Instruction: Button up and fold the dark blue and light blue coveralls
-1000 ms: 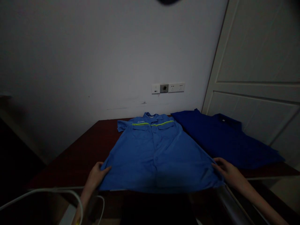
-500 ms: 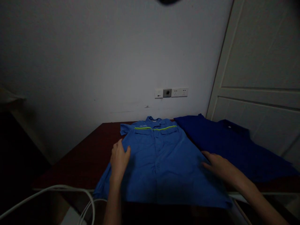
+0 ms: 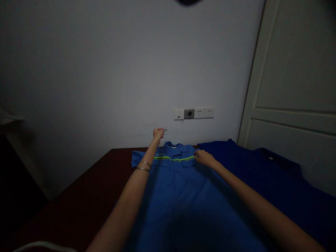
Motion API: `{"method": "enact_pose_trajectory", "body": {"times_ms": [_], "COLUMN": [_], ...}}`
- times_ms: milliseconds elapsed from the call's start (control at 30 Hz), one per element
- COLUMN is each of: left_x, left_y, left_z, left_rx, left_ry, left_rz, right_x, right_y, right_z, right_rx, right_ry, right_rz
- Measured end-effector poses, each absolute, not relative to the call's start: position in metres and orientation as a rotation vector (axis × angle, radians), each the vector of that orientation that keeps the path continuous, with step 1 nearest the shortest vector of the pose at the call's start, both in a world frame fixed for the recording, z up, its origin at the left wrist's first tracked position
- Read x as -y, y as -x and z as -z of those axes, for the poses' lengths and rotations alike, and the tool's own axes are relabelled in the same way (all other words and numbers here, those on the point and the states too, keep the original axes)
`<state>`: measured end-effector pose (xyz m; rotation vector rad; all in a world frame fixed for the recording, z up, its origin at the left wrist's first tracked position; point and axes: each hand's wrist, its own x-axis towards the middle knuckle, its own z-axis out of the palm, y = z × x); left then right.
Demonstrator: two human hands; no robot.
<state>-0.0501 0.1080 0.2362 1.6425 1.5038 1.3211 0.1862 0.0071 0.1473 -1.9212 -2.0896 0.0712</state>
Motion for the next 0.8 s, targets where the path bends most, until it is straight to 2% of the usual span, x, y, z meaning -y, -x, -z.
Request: {"method": "enact_pose_trajectory", "body": {"times_ms": [300,567,800], "left_x": [-0.207,-0.254,-0.272], "left_y": [0.097,0.064,0.045], "left_z": [-0.156,-0.132,-0.111], "left_rx": [-1.864,-1.851,-1.712], "left_ry": [-1.931,-2.194,-2.125], "left_rz": [-0.795,-0.571,-0.464], "right_x": [-0.148,-0.208,-0.216], "right_y": [-0.198,-0.157,-0.161], "right_z": [-0.141,-0.112,-0.093], "right_rx": [1.939,1.931,1.894], "right_ry": [1.998,2.021,2.069], "right_rz": [-0.161,-0.135,-0.072]}}
